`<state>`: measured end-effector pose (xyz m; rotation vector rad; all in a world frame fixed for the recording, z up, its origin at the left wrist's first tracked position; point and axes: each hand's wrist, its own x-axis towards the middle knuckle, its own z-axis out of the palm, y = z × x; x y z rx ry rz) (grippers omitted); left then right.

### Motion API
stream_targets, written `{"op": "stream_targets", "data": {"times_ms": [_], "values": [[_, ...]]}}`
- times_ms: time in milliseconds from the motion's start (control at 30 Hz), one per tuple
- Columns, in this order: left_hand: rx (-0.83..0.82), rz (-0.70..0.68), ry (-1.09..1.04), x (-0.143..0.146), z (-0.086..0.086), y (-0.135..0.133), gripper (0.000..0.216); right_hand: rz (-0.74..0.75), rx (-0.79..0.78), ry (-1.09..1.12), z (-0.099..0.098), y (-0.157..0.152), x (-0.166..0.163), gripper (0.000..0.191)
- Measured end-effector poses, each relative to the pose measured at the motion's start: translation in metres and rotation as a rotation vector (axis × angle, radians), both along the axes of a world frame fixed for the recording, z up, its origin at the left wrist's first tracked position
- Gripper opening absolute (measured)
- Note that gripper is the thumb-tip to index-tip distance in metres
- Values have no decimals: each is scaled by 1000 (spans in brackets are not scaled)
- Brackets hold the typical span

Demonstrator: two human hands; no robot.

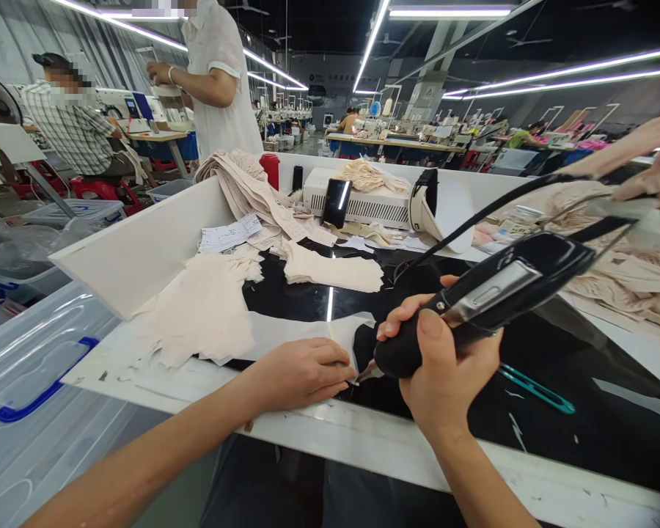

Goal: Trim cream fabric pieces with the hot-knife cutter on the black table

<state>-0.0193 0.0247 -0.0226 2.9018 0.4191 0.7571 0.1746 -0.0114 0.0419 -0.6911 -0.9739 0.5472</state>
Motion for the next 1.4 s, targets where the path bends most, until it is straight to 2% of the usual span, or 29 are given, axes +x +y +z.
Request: {"op": "stream_targets", "data": {"times_ms": [167, 300, 400, 500, 633, 767, 1033, 1167, 1400], "values": [[6, 12, -58, -3, 5, 1, 30, -7, -11, -12, -1, 2, 2, 52], [-77, 50, -136, -7, 10, 0, 29, -8, -13, -26, -2, -3, 3, 49], [-134, 29, -84, -11, 13, -6, 27, 13, -32, -48, 0, -10, 5, 44], [-173, -12, -24, -18, 18, -15, 26, 3, -25, -42, 7, -11, 11, 49], [-194, -25, 40, -24, 32, -25, 26, -87, 40, 8, 18, 5, 24, 48], [-118, 12, 24, -14, 41, -23, 25, -136, 67, 14, 17, 24, 35, 45], [22, 112, -1, 28, 31, 0, 23, -167, 77, -22, 10, 36, 41, 43], [59, 103, 13, 36, 26, 6, 18, -186, 94, -3, 9, 45, 46, 42], [87, 98, 62, 39, 22, 8, 23, -139, 40, -18, 2, 51, 46, 35]]}}
